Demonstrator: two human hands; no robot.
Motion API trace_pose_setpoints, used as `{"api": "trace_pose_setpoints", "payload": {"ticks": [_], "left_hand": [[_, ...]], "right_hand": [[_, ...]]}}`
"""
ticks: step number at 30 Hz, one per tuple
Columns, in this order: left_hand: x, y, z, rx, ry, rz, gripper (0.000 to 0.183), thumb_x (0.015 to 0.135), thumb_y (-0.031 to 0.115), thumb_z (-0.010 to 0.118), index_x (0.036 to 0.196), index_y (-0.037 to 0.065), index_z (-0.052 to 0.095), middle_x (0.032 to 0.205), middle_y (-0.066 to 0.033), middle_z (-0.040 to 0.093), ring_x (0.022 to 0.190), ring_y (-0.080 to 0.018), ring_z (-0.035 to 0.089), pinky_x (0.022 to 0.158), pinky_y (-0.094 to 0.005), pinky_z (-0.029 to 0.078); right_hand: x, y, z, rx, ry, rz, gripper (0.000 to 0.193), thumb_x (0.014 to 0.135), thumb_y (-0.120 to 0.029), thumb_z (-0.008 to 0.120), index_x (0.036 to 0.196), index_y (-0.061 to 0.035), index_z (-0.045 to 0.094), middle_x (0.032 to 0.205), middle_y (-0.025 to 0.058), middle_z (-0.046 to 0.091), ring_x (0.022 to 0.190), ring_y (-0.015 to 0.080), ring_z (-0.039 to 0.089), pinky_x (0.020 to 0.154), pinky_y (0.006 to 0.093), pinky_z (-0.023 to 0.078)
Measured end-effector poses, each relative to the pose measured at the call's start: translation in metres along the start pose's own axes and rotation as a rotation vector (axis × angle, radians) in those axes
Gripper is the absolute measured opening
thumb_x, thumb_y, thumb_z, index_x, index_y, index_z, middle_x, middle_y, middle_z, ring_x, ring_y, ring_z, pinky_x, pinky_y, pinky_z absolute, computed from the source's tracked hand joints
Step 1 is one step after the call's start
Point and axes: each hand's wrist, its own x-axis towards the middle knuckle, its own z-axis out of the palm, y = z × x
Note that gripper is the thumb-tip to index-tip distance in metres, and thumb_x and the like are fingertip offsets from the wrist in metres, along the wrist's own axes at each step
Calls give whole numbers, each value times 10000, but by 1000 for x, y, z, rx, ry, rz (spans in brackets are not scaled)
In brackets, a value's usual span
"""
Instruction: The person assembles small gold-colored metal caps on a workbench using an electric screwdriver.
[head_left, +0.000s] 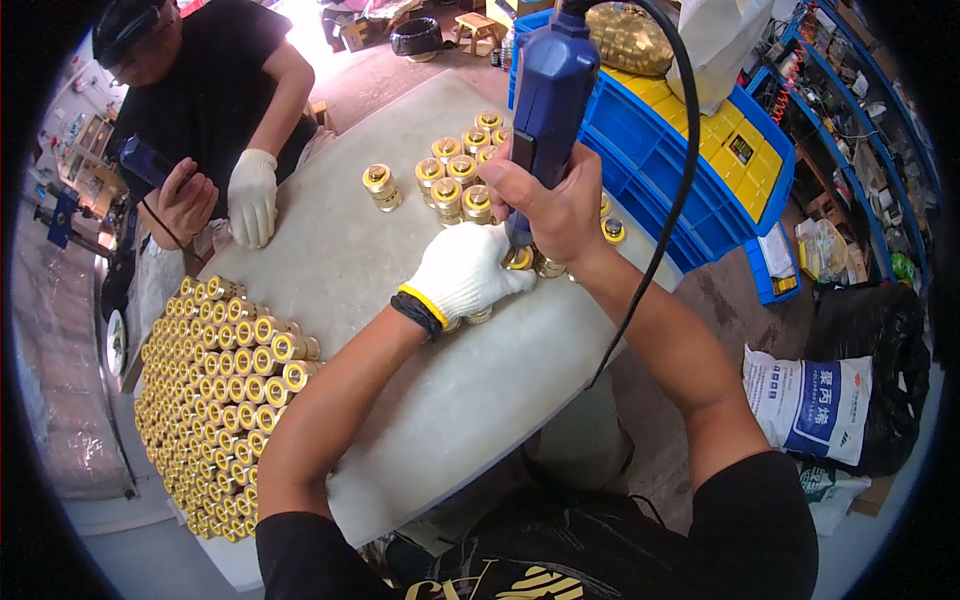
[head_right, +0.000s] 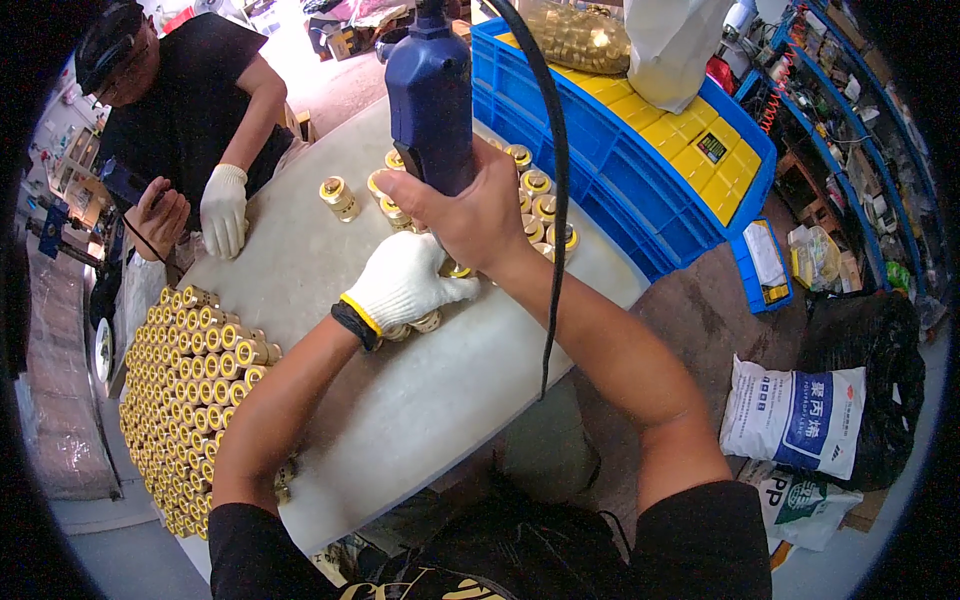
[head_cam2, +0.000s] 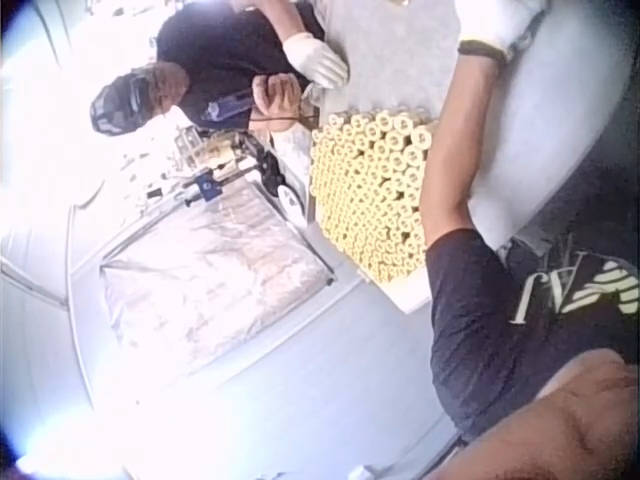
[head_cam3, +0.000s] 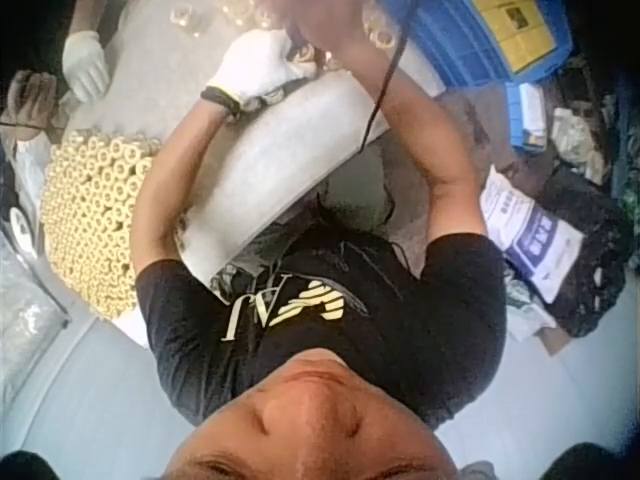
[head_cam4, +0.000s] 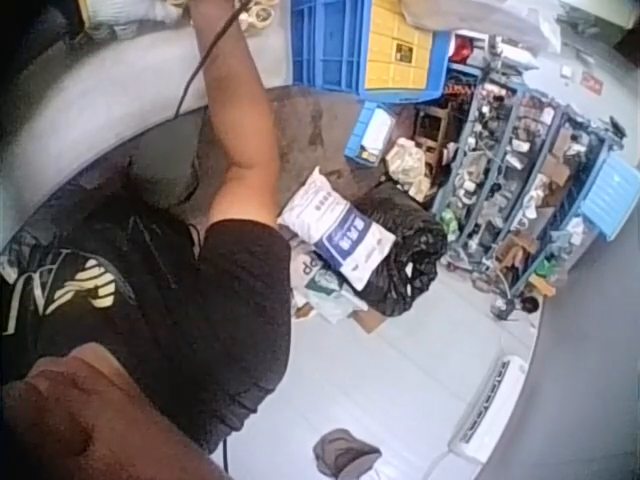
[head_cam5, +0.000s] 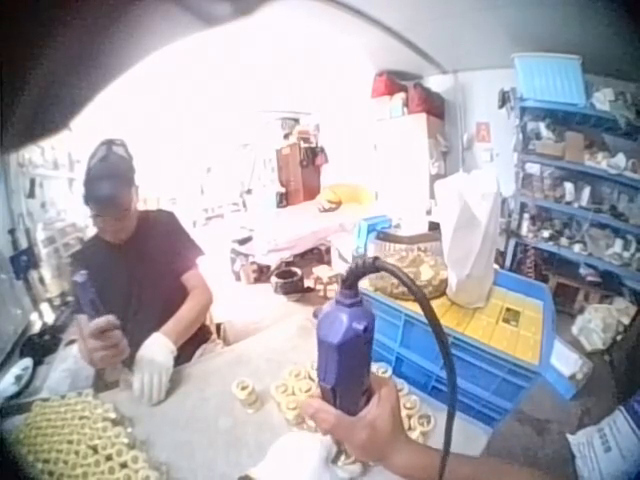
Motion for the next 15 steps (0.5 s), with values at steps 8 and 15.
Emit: {"api": "trace_pose_setpoints", "payload": {"ticks": [8, 15], "left_hand": [[0, -9, 14, 37, 74, 70, 391, 789, 403, 717, 963, 56, 672, 775, -203, 690, 740, -385, 692, 689, -486, 552], [-7, 2, 3, 66, -5, 69, 339, 800, 325, 694, 977, 38, 664, 849, -221, 695, 804, -391, 691, 730, -492, 547]], "right_hand": [[-9, 3, 16, -109, 237, -174, 191, 861, -125, 794, 875, -14, 639, 686, 28, 638, 549, 95, 600, 520, 243, 473], [-4, 0, -22, 92, 231, -180, 331, 930, -312, 743, 934, -21, 586, 715, 78, 618, 576, 167, 610, 552, 323, 524]]}}
